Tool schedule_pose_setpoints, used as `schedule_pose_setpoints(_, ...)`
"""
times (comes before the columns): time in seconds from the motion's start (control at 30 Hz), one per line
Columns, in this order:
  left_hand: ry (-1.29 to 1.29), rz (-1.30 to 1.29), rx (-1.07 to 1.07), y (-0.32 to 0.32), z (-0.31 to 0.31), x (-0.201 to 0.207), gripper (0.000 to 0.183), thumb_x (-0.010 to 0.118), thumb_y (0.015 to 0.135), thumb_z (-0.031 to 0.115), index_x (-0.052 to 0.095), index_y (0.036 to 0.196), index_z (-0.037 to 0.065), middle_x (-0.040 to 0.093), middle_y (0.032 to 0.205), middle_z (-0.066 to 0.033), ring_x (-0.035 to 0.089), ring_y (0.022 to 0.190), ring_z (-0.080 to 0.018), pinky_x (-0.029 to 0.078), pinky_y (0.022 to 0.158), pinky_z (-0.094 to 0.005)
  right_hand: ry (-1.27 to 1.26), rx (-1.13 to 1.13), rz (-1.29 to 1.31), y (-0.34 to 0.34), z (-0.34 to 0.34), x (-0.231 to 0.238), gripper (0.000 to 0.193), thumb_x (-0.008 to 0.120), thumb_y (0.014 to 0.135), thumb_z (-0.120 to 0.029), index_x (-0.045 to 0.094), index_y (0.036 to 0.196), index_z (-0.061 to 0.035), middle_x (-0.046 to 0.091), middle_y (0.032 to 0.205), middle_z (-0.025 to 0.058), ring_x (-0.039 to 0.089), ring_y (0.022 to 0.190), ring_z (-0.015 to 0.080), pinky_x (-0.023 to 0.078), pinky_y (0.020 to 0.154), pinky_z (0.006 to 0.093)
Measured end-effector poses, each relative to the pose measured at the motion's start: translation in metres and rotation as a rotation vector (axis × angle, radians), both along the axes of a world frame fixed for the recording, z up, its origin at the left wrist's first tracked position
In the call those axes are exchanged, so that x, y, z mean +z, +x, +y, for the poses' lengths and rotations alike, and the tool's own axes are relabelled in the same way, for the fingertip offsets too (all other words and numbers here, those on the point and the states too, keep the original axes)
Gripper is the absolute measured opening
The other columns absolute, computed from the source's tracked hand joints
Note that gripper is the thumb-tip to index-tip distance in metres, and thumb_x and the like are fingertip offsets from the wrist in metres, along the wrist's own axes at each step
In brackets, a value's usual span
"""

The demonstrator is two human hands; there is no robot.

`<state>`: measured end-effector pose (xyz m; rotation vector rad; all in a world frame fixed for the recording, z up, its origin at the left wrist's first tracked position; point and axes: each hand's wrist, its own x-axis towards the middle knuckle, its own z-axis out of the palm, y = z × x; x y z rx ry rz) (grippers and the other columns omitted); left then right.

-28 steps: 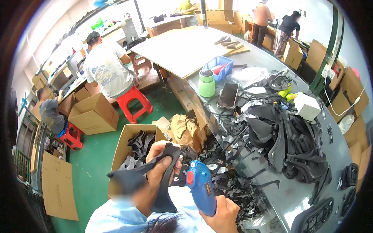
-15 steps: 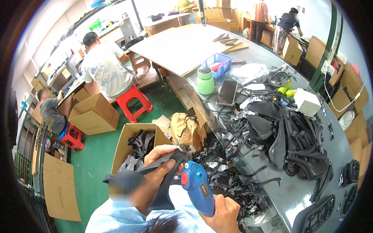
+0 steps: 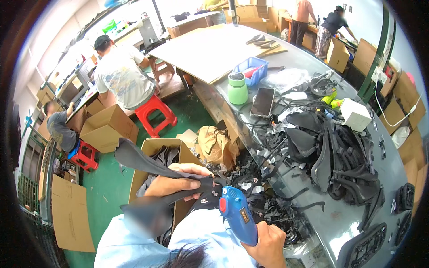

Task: The person uses a blue heat gun to apply heat to the edges of black plastic components. They pick up individual parts from a pile on the table, direct the heat gun at specific areas, and then place the treated parts into a cardboard box. The process is repeated continuously throughout the clip.

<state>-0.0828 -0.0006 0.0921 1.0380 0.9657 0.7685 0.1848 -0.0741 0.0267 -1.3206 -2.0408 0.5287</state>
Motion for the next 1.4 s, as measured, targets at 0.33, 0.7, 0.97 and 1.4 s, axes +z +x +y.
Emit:
schedule_pose_setpoints(0.33, 0.031, 0.233, -0.189, -0.004, 0.016, 0.008, 0.031, 0.060, 0.077, 0.005, 0.059, 0.106, -0.005, 0.063, 0.088, -0.0098, 0.057, 0.071, -0.0123, 0.045, 0.065, -0.0241, -0.018, 0.098, -0.099, 0.007, 0.001, -0.011, 0.037, 0.076, 0.052, -0.019, 0.047, 0.070, -0.0051, 0.051, 0.057, 0.0101, 0.050, 0.049, 0.0308, 0.039, 0.048, 0.0386)
schedule_pose_setpoints(0.7, 0.209, 0.438, -0.400, -0.001, 0.026, -0.009, 0.031, 0.061, 0.081, 0.009, 0.060, 0.111, 0.001, 0.064, 0.099, -0.0085, 0.058, 0.092, -0.0127, 0.043, 0.082, -0.0254, 0.028, 0.121, -0.077, 0.000, 0.000, -0.012, 0.037, 0.077, 0.053, -0.019, 0.045, 0.066, -0.0061, 0.050, 0.056, 0.0092, 0.050, 0.047, 0.0291, 0.039, 0.047, 0.0377)
schedule_pose_setpoints(0.97, 0.333, 0.529, -0.439, 0.013, 0.025, -0.015, 0.032, 0.061, 0.079, 0.008, 0.060, 0.111, 0.002, 0.064, 0.103, -0.0099, 0.059, 0.096, -0.0179, 0.045, 0.083, -0.0292, 0.053, 0.168, -0.027, -0.010, 0.003, -0.002, 0.036, 0.077, 0.057, -0.018, 0.043, 0.065, -0.0064, 0.048, 0.053, 0.0077, 0.049, 0.045, 0.0259, 0.038, 0.046, 0.0343)
schedule_pose_setpoints(1.4, 0.572, -0.296, 0.246, 0.005, 0.021, 0.010, 0.042, 0.065, 0.073, 0.006, 0.054, 0.113, 0.001, 0.060, 0.103, -0.0102, 0.057, 0.094, -0.0163, 0.046, 0.082, -0.0285, 0.022, 0.010, 0.038, -0.020, 0.000, -0.010, 0.041, 0.076, 0.060, -0.025, 0.047, 0.079, -0.0043, 0.050, 0.057, 0.0152, 0.052, 0.055, 0.0359, 0.041, 0.050, 0.0435)
